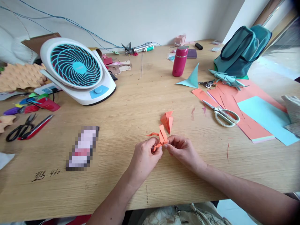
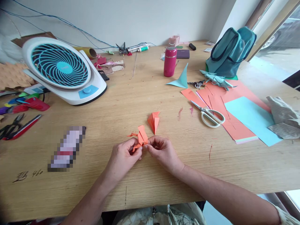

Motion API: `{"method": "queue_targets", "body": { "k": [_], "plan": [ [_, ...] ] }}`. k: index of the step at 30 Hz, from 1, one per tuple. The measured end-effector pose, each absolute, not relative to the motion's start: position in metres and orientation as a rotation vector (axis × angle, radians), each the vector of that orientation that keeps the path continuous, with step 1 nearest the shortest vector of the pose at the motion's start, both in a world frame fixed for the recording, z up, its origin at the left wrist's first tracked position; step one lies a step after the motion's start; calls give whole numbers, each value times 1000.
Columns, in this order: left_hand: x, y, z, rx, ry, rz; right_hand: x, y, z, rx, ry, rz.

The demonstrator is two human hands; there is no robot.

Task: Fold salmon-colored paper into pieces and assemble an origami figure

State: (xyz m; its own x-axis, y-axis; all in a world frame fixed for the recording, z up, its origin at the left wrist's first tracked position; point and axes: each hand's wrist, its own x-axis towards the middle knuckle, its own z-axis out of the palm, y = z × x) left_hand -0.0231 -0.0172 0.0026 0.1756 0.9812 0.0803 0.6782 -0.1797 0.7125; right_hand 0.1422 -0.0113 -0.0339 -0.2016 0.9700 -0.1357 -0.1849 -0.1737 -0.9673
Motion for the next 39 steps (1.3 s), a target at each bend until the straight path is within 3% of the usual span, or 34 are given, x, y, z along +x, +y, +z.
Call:
{"method": "queue_targets", "body": {
  "k": [14, 24, 39],
  "plan": [
    [-21, -16, 3, 1671, 1424, 722, 143, -12, -41, -1094, -1121, 1529],
    [-21, -14, 4, 1606, 1423, 808, 150, -2, -26, -1110, -1024, 1747],
    [-29, -8, 1, 1619, 1072, 820, 151, 0, -25, -1078, -964, 1830]
  ]
}}
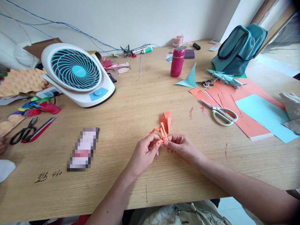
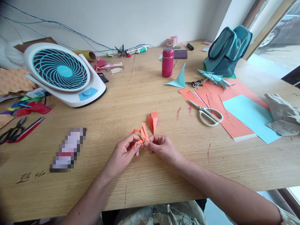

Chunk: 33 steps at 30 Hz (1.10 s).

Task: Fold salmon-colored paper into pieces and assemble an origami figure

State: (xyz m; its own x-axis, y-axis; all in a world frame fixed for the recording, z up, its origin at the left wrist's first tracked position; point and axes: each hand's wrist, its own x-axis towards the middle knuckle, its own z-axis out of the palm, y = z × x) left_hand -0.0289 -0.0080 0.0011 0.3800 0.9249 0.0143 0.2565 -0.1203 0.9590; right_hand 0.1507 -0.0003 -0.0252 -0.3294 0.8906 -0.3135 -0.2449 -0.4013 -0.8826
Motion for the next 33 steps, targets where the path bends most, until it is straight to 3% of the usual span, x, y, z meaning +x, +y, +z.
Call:
{"method": "queue_targets", "body": {
  "k": [13, 33],
  "plan": [
    [-23, -11, -10, 1389, 1357, 785, 144, -5, -36, -1089, -1040, 1616],
    [-22, -10, -9, 1565, 1267, 796, 143, -11, -33, -1086, -1114, 1559]
  ]
}}
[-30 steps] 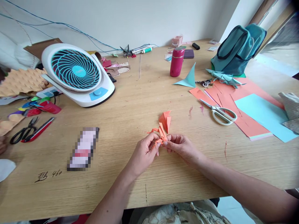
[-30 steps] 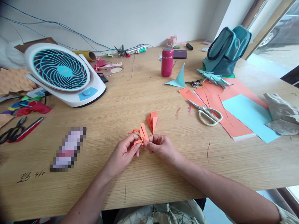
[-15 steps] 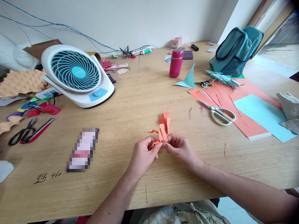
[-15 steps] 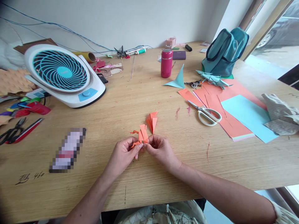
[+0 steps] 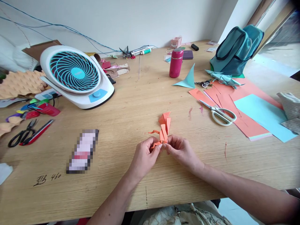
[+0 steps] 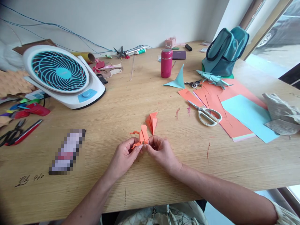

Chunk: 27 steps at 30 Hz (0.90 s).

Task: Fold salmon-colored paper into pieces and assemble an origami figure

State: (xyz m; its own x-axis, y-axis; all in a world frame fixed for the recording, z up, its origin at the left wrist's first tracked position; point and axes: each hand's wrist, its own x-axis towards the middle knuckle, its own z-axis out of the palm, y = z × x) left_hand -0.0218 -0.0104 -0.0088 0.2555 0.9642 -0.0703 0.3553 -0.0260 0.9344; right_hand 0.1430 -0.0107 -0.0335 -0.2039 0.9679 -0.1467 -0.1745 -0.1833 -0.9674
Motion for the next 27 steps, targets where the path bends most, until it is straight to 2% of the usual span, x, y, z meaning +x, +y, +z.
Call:
{"method": "queue_targets", "body": {
  "k": [4, 12, 22, 27],
  "plan": [
    [-22, -10, -5, 1674, 1251, 794, 144, -11, -34, -1116, -1162, 1556],
    [-27, -6, -10, 1233, 1102, 722, 146, -4, -32, -1109, -1094, 1599],
    [-25, -5, -10, 1279, 1141, 811, 146, -6, -39, -1131, -1127, 1570],
    [-25, -5, -7, 1172, 1066, 815, 147, -6, -32, -1097, -1098, 1655]
  ]
}}
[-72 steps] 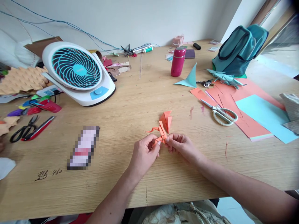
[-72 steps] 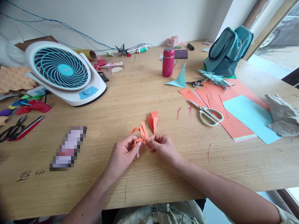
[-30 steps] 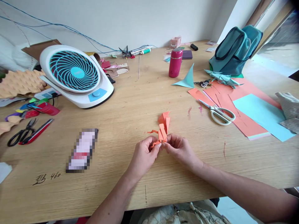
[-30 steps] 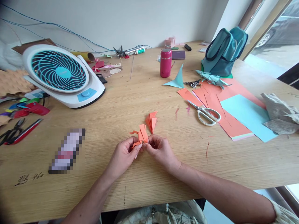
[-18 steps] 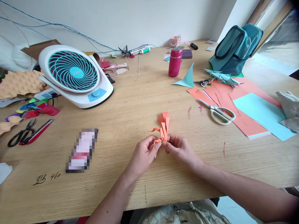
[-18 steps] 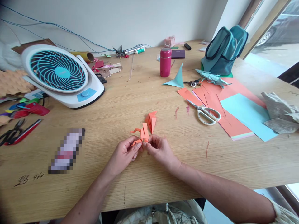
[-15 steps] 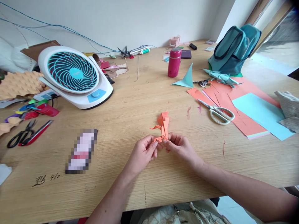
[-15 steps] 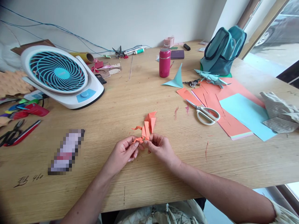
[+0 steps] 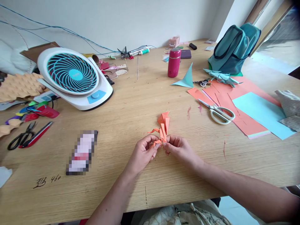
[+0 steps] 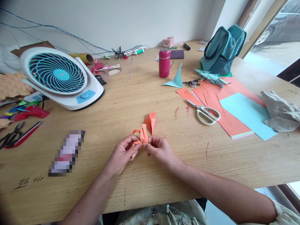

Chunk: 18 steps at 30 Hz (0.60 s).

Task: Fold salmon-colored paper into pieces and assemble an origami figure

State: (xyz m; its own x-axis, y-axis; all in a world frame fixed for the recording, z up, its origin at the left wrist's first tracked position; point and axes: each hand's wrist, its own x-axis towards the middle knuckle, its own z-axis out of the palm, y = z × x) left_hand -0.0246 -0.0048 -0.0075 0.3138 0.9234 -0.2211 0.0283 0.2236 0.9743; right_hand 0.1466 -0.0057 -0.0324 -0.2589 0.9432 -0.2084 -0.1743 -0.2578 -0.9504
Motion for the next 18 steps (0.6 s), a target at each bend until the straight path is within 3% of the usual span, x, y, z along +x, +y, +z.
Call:
{"method": "queue_targets", "body": {
  "k": [7, 18],
  "plan": [
    [-26, -2, -8, 1079, 977, 753, 148, -5, -26, -1041, -1013, 1802],
    [-21, -6, -12, 1251, 1250, 877, 144, -11, -38, -1110, -1181, 1393]
  ]
}}
